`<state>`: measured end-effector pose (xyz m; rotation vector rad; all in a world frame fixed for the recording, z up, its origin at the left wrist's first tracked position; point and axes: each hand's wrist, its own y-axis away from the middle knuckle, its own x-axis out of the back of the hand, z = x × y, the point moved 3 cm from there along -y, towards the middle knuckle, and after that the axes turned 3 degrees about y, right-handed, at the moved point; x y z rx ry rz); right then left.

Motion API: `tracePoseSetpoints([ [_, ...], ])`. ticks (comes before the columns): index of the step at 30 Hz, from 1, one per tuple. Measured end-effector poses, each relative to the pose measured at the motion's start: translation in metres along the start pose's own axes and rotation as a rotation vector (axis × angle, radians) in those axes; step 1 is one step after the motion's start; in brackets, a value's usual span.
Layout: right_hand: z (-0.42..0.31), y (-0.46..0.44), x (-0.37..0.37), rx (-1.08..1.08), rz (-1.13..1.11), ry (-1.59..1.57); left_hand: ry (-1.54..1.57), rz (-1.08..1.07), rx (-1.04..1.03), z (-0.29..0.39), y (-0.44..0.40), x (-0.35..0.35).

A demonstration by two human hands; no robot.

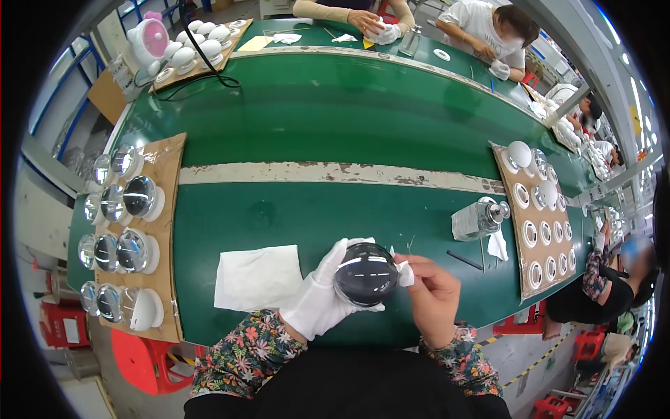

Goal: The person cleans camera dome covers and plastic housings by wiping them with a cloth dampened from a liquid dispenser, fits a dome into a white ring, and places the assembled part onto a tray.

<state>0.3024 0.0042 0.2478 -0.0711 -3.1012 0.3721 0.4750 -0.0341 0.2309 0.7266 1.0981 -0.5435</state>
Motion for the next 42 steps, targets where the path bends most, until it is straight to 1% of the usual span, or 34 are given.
tracePoseSetpoints([
  [3,-0.01,-0.01,0.028,-0.176,0.063,-0.077,-0.003,0.009,-0.08,0.006,0.0,0.0],
  [4,-0.015,-0.019,0.043,-0.132,0.128,-0.28,-0.002,0.006,-0.102,0.008,0.0,0.0],
  [6,-0.027,-0.037,0.075,-0.094,0.064,-0.421,0.024,0.027,-0.12,0.007,0.002,-0.001],
  [8,0.001,-0.056,0.088,-0.071,0.089,0.469,-0.014,0.044,-0.148,0.006,0.001,-0.001],
  [9,-0.009,-0.056,0.075,0.175,0.091,0.814,-0.062,0.078,-0.155,0.006,0.001,-0.001],
  [11,-0.019,-0.058,0.052,0.236,0.077,0.682,-0.145,0.155,-0.177,0.004,0.0,-0.001],
  [12,-0.025,-0.055,0.039,0.255,0.076,0.612,-0.123,0.138,-0.173,0.002,0.0,0.001],
  [14,-0.044,-0.055,0.01,0.277,-0.003,0.574,-0.091,0.1,-0.167,0.002,-0.003,0.006],
  [15,-0.044,-0.053,-0.002,0.375,-0.028,0.574,-0.08,0.098,-0.164,0.002,-0.004,0.005],
  [16,-0.049,-0.047,-0.015,0.398,-0.07,0.589,-0.067,0.096,-0.164,0.001,-0.005,0.005],
  [18,-0.045,-0.036,-0.036,0.637,-0.185,0.672,-0.05,0.101,-0.162,0.002,-0.006,0.005],
  [20,-0.04,-0.028,-0.045,0.708,-0.203,0.741,-0.043,0.113,-0.155,0.005,-0.005,0.005],
  [21,-0.038,-0.024,-0.047,0.742,-0.213,0.776,-0.038,0.085,-0.151,0.006,-0.004,0.001],
  [24,-0.033,-0.015,-0.042,0.771,-0.228,0.793,0.002,0.107,-0.096,0.005,-0.003,0.003],
  [27,-0.037,-0.008,-0.034,0.684,-0.258,0.722,0.023,0.086,-0.108,0.005,-0.006,0.002],
  [30,-0.029,-0.006,-0.031,0.679,-0.189,0.667,-0.075,0.081,-0.096,0.005,-0.006,0.006],
  [33,-0.03,-0.015,-0.03,0.644,-0.057,0.597,-0.045,0.137,-0.104,0.004,-0.002,0.001],
  [36,-0.02,-0.02,-0.02,0.494,0.031,0.491,0.016,0.099,-0.103,0.005,-0.004,-0.002],
  [37,-0.013,-0.019,-0.016,0.362,0.087,0.463,0.106,-0.035,-0.08,0.007,-0.003,-0.001],
  [40,0.014,-0.023,-0.003,0.073,0.133,0.218,0.006,-0.026,-0.129,0.005,-0.001,-0.009],
  [41,0.011,-0.027,0.006,0.087,0.116,0.314,-0.029,-0.04,-0.072,0.006,0.002,-0.008],
  [42,0.005,-0.032,0.014,0.043,0.126,0.258,-0.006,-0.049,-0.067,0.005,0.002,-0.007],
])
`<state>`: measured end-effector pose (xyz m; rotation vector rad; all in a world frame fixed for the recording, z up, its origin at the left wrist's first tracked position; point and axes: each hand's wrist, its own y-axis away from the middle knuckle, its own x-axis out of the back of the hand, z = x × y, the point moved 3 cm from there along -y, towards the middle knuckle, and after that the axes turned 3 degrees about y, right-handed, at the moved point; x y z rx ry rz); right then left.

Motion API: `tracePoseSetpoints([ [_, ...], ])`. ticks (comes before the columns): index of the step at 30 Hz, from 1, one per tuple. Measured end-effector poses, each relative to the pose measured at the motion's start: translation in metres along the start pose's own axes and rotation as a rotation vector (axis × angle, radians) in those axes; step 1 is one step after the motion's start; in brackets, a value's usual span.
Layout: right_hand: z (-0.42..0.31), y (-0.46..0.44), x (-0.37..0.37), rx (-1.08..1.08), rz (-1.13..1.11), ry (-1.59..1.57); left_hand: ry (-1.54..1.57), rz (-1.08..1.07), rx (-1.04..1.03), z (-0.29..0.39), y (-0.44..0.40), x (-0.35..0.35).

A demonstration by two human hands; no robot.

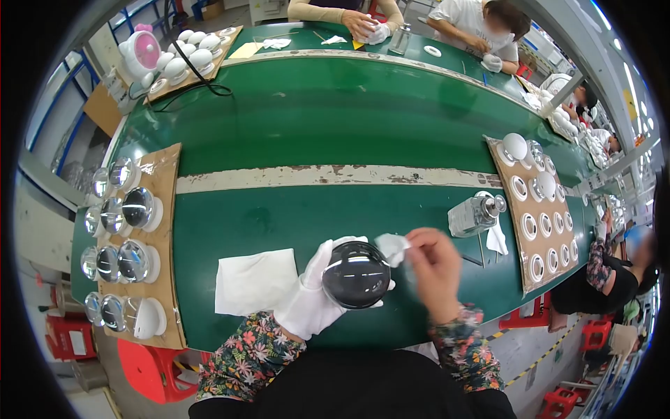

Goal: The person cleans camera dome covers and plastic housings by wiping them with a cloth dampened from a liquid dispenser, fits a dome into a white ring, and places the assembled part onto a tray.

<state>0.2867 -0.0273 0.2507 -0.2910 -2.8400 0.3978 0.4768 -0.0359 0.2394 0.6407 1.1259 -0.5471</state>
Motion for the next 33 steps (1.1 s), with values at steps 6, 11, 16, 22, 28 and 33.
tracePoseSetpoints([
  [6,-0.053,-0.022,0.072,-0.018,-0.234,-0.086,0.013,0.089,-0.046,0.0,-0.003,0.007],
  [11,-0.052,-0.025,0.052,0.312,0.065,0.794,-0.142,0.131,-0.089,-0.001,-0.002,0.007],
  [16,-0.072,-0.005,-0.002,0.639,0.004,0.631,-0.143,0.161,-0.108,-0.008,-0.004,0.015],
  [22,-0.067,0.014,-0.039,0.747,-0.233,0.437,-0.194,0.234,-0.168,-0.004,-0.004,0.015],
  [28,-0.025,-0.009,0.013,0.072,-0.09,0.149,-0.205,0.14,-0.168,-0.001,0.0,0.009],
  [33,-0.064,-0.018,0.054,0.163,0.052,-0.38,-0.221,0.143,-0.151,-0.002,0.0,0.008],
])
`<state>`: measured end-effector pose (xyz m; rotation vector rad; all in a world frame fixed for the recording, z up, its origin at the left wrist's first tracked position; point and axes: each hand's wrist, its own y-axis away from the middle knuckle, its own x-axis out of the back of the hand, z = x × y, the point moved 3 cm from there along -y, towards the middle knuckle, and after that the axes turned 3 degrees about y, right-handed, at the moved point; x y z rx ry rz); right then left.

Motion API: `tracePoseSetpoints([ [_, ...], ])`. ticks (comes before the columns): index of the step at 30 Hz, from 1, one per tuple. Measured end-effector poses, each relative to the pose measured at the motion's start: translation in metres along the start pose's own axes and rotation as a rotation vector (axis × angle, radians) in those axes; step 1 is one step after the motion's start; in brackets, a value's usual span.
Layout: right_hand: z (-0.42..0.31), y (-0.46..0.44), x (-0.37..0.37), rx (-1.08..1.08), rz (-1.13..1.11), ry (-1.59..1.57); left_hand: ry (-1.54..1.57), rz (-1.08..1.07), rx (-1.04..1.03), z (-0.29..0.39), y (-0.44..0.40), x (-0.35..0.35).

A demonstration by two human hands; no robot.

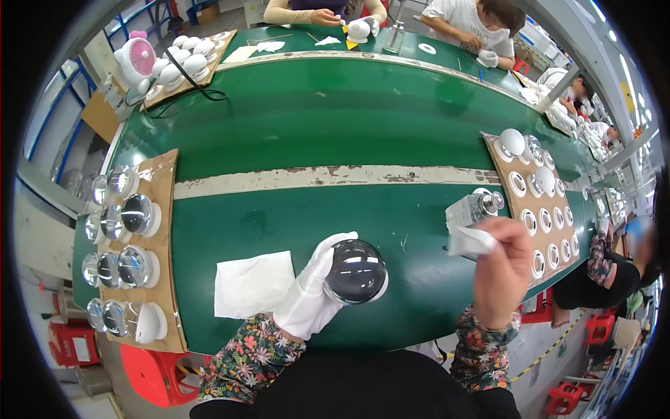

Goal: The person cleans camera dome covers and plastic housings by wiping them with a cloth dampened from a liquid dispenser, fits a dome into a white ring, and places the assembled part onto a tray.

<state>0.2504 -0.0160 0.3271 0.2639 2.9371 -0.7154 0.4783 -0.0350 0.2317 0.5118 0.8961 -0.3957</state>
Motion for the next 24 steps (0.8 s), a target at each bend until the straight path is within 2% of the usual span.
tracePoseSetpoints([
  [1,-0.008,-0.001,0.002,0.066,-0.057,-0.174,-0.004,0.003,-0.006,-0.002,0.0,0.001],
  [2,-0.006,-0.003,0.004,0.012,-0.154,-0.063,-0.01,0.002,-0.011,-0.003,-0.001,0.003],
  [3,0.004,-0.01,0.004,-0.131,-0.247,0.495,-0.015,-0.001,-0.016,-0.003,-0.002,0.003],
  [5,0.026,-0.011,-0.003,0.242,-0.375,1.38,-0.066,-0.028,-0.049,-0.001,0.001,0.001],
  [6,0.023,-0.009,-0.003,0.16,-0.274,1.133,-0.085,-0.039,-0.072,0.0,0.0,-0.001],
  [9,0.005,-0.004,-0.022,0.2,-0.054,0.837,-0.17,-0.067,-0.098,0.0,0.0,-0.002],
  [11,0.009,0.005,-0.043,0.399,-0.196,0.83,-0.165,-0.067,-0.127,-0.005,-0.002,-0.006],
  [13,0.022,0.024,-0.061,0.398,-0.374,0.671,-0.122,-0.069,-0.154,-0.009,-0.004,-0.01],
  [14,0.02,0.032,-0.066,0.454,-0.4,0.672,-0.115,0.022,-0.148,-0.013,-0.003,0.001],
  [17,0.026,0.054,-0.06,0.493,-0.42,0.619,-0.112,-0.011,-0.162,-0.01,-0.007,0.0],
  [20,0.035,0.058,-0.036,0.458,-0.356,0.712,-0.02,0.027,-0.189,-0.009,-0.006,-0.011],
  [23,0.029,0.055,0.001,0.07,-0.308,0.68,-0.004,-0.008,-0.156,-0.011,-0.005,-0.022],
  [24,0.014,0.05,0.012,-0.06,-0.243,0.551,-0.012,0.017,-0.156,-0.013,-0.006,-0.024],
])
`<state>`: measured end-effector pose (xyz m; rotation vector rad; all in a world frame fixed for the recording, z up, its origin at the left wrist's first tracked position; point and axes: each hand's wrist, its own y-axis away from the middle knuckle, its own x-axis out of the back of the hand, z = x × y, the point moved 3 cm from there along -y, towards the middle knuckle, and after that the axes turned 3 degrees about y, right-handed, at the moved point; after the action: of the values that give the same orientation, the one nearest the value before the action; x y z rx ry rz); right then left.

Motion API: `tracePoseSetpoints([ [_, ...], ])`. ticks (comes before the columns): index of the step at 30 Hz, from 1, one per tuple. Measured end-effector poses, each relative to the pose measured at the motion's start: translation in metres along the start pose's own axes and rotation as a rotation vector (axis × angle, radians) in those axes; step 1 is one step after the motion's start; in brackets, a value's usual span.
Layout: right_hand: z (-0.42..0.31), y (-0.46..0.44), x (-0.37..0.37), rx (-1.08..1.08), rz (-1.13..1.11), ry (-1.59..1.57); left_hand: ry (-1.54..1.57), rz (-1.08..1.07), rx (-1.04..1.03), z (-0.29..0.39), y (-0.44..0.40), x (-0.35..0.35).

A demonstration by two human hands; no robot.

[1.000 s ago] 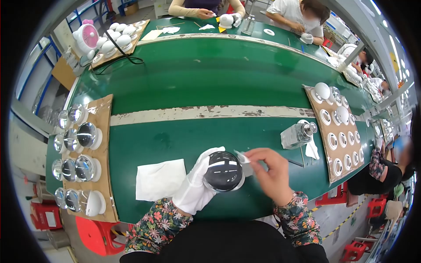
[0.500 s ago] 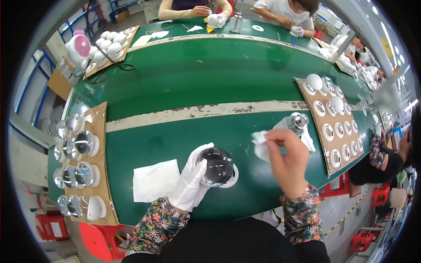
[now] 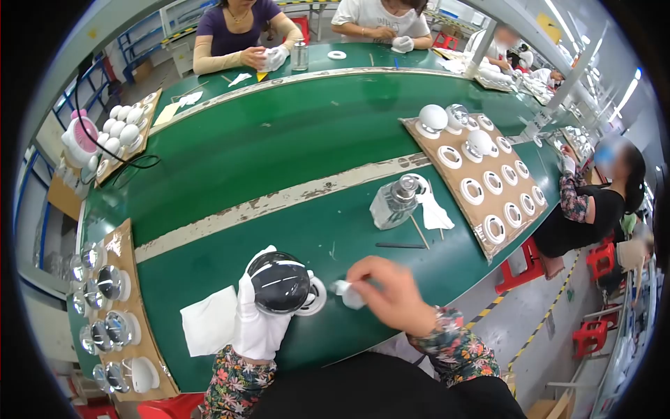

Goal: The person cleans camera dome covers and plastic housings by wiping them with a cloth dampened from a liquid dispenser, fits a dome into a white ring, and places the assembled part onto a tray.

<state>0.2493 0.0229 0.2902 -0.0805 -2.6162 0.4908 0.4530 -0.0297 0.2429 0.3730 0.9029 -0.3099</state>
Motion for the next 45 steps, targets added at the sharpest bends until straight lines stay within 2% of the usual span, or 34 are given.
tracePoseSetpoints([
  [3,-0.009,0.003,0.046,-0.188,0.046,-0.567,-0.03,-0.057,-0.007,-0.006,-0.005,-0.004],
  [5,0.003,-0.007,0.072,-0.097,-0.046,-0.039,0.011,0.005,0.02,-0.01,-0.005,0.0],
  [6,0.013,-0.009,0.075,-0.085,-0.065,0.41,0.025,0.033,0.039,-0.009,-0.003,0.002],
  [7,0.022,-0.007,0.079,0.07,-0.011,0.767,0.041,0.059,0.051,-0.007,-0.003,0.004],
  [9,0.01,-0.007,0.093,-0.014,0.042,0.353,0.053,0.066,0.034,-0.007,-0.009,0.01],
  [11,-0.001,-0.012,0.109,-0.021,0.184,0.411,0.072,0.077,0.045,-0.004,-0.007,0.011],
  [13,0.003,-0.019,0.118,-0.181,0.254,0.085,0.108,0.087,0.054,-0.004,-0.007,0.011],
  [21,0.021,-0.053,0.125,-0.246,0.209,-0.259,0.109,0.079,0.052,-0.001,-0.004,0.013],
  [25,0.032,-0.07,0.127,-0.221,0.213,-0.215,0.121,0.088,0.058,0.0,-0.004,0.016],
  [29,0.042,-0.086,0.135,-0.187,0.273,0.153,0.113,0.079,0.054,-0.001,-0.006,0.017],
  [35,0.051,-0.094,0.136,-0.118,0.29,0.329,0.085,0.076,0.04,0.0,-0.007,0.017],
  [38,0.034,-0.089,0.132,-0.313,0.183,-0.133,0.08,0.101,0.044,0.0,-0.007,0.017],
  [41,0.023,-0.093,0.128,-0.276,0.133,-0.098,0.068,0.099,0.042,-0.001,-0.007,0.018],
  [45,0.047,-0.1,0.134,-0.276,0.136,0.083,0.064,0.076,0.036,-0.002,-0.008,0.019],
])
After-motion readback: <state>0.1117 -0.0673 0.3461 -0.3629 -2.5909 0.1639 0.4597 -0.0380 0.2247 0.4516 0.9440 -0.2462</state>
